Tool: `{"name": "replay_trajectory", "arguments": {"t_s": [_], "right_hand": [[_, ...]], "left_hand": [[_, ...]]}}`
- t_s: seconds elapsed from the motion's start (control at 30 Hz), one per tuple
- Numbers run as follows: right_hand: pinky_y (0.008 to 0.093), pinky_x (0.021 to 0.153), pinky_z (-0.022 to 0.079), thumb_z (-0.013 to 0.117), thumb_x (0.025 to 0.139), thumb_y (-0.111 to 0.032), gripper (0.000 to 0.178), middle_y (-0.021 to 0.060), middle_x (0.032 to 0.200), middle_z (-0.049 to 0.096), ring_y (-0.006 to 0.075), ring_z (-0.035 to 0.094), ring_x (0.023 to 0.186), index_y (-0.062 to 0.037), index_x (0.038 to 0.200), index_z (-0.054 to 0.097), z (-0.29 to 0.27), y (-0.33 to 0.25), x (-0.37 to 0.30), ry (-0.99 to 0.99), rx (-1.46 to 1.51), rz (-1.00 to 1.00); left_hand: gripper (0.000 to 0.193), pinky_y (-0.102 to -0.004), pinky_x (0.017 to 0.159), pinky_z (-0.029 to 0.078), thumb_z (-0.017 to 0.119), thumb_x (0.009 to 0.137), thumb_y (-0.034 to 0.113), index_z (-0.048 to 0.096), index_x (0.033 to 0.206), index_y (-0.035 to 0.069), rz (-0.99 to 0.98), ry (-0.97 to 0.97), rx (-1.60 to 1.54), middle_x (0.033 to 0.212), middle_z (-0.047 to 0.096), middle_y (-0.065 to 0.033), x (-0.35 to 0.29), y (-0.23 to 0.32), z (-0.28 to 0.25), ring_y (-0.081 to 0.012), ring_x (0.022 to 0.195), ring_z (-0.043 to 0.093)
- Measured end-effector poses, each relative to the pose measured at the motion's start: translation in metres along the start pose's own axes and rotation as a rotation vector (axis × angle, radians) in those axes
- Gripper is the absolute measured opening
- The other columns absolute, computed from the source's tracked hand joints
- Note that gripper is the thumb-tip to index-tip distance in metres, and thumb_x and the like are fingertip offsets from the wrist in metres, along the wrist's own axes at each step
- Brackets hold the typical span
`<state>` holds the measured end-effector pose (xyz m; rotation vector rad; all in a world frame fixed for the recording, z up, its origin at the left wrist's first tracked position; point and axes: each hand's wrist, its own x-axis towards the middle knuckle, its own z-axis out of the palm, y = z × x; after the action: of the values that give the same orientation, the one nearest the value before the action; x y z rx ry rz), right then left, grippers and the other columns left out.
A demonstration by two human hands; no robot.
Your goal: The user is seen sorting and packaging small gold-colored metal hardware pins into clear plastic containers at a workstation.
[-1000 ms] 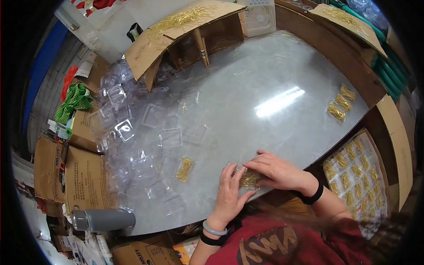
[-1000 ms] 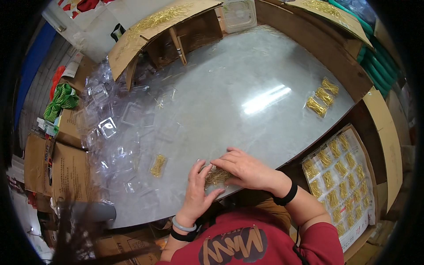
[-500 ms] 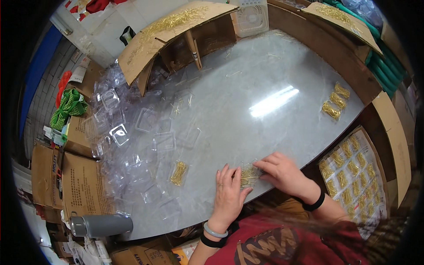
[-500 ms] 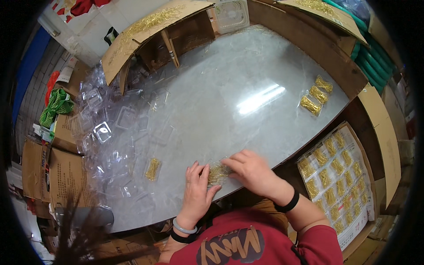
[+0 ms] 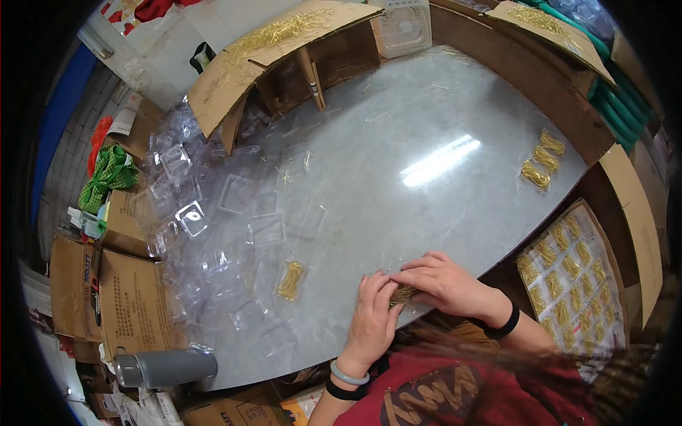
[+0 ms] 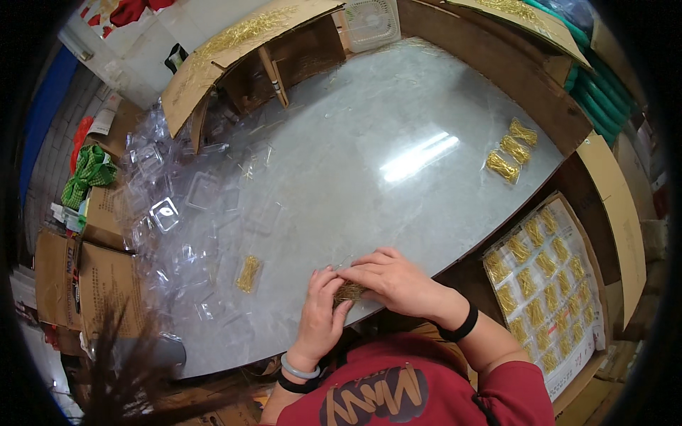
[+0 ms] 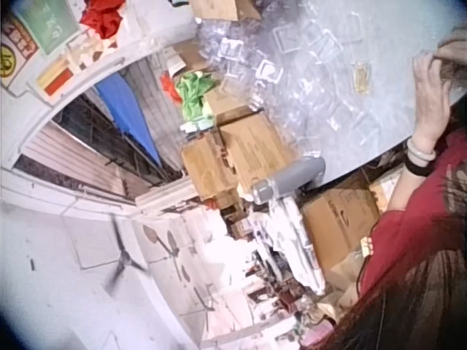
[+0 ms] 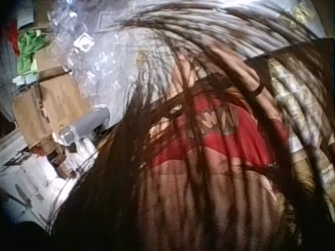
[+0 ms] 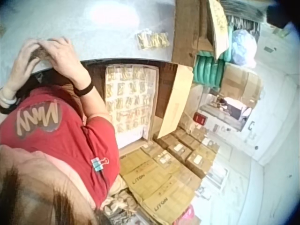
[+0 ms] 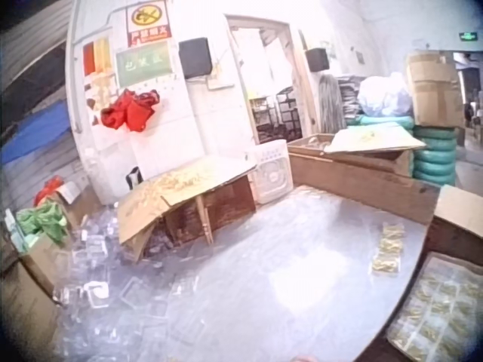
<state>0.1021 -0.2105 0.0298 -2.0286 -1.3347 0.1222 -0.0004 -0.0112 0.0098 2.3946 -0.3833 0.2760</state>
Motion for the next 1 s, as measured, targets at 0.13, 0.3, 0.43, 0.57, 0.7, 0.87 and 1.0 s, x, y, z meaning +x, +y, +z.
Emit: {"name": "replay_trajectory", "arguments": {"t_s": [0.13, 0.3, 0.43, 0.57, 0.7, 0.87, 1.0], "right_hand": [[0.0438, 0.105, 0.042, 0.067, 0.085, -0.002, 0.054, 0.0169, 0.136, 0.055, 0.037, 0.052, 0.123, -0.003, 0.136, 0.052, 0.007, -0.008, -0.001, 0.18, 0.198, 0.114], [0.0481, 0.114, 0.034, 0.06, 0.082, 0.004, 0.068, 0.0305, 0.15, 0.033, 0.0475, 0.038, 0.137, 0.0058, 0.145, 0.034, 0.016, -0.039, -0.03, 0.315, 0.089, 0.339], [0.0486, 0.117, 0.029, 0.058, 0.08, 0.004, 0.073, 0.0328, 0.152, 0.027, 0.0484, 0.029, 0.143, 0.0076, 0.147, 0.029, 0.032, -0.05, -0.015, 0.239, 0.048, 0.314], [0.048, 0.117, 0.03, 0.056, 0.079, 0.003, 0.075, 0.0327, 0.152, 0.026, 0.0481, 0.029, 0.143, 0.0054, 0.148, 0.027, 0.029, -0.043, 0.002, 0.226, 0.404, 0.168], [0.0477, 0.107, 0.039, 0.062, 0.08, -0.001, 0.07, 0.027, 0.138, 0.046, 0.0444, 0.047, 0.126, 0.0018, 0.145, 0.037, 0.021, -0.034, -0.008, 0.324, 0.25, 0.277], [0.0425, 0.086, 0.045, 0.078, 0.075, -0.015, 0.053, 0.0108, 0.108, 0.063, 0.031, 0.057, 0.1, -0.0048, 0.124, 0.061, 0.008, -0.041, -0.024, 0.323, -0.074, 0.325], [0.0392, 0.081, 0.045, 0.078, 0.075, -0.013, 0.041, 0.0029, 0.098, 0.066, 0.0254, 0.059, 0.094, -0.0097, 0.114, 0.066, 0.027, -0.029, -0.022, 0.382, -0.256, 0.229]], "left_hand": [[0.06, -0.0584, 0.117, 0.024, 0.067, 0.091, 0.016, 0.042, 0.142, -0.001, -0.105, 0.071, 0.066, 0.141, 0.045, -0.0213, -0.001, 0.006, 0.001, -0.0409, 0.137, 0.039], [0.061, -0.0605, 0.118, 0.022, 0.066, 0.092, 0.022, 0.041, 0.141, -0.005, -0.095, 0.045, 0.239, 0.142, 0.044, -0.0204, 0.001, 0.007, 0.002, -0.0417, 0.139, 0.035], [0.058, -0.0606, 0.117, 0.024, 0.066, 0.091, 0.016, 0.043, 0.14, -0.003, -0.044, 0.004, 0.25, 0.14, 0.045, -0.0197, 0.005, 0.009, 0.0, -0.042, 0.138, 0.036], [0.056, -0.0596, 0.115, 0.029, 0.069, 0.089, 0.014, 0.046, 0.137, -0.003, -0.08, 0.025, 0.183, 0.134, 0.045, -0.0198, 0.001, 0.005, 0.003, -0.0417, 0.135, 0.038], [0.056, -0.0584, 0.115, 0.03, 0.07, 0.089, 0.014, 0.046, 0.136, -0.003, -0.115, 0.071, 0.144, 0.134, 0.044, -0.0203, -0.001, 0.009, 0.004, -0.0425, 0.134, 0.039], [0.056, -0.0571, 0.115, 0.03, 0.07, 0.088, 0.012, 0.046, 0.136, -0.003, -0.083, 0.112, 0.128, 0.135, 0.048, -0.0218, 0.001, 0.008, 0.002, -0.0445, 0.132, 0.042], [0.057, -0.057, 0.116, 0.029, 0.069, 0.088, 0.013, 0.046, 0.138, -0.002, -0.048, 0.059, 0.141, 0.136, 0.048, -0.022, 0.002, 0.005, 0.0, -0.0425, 0.133, 0.042]]}}
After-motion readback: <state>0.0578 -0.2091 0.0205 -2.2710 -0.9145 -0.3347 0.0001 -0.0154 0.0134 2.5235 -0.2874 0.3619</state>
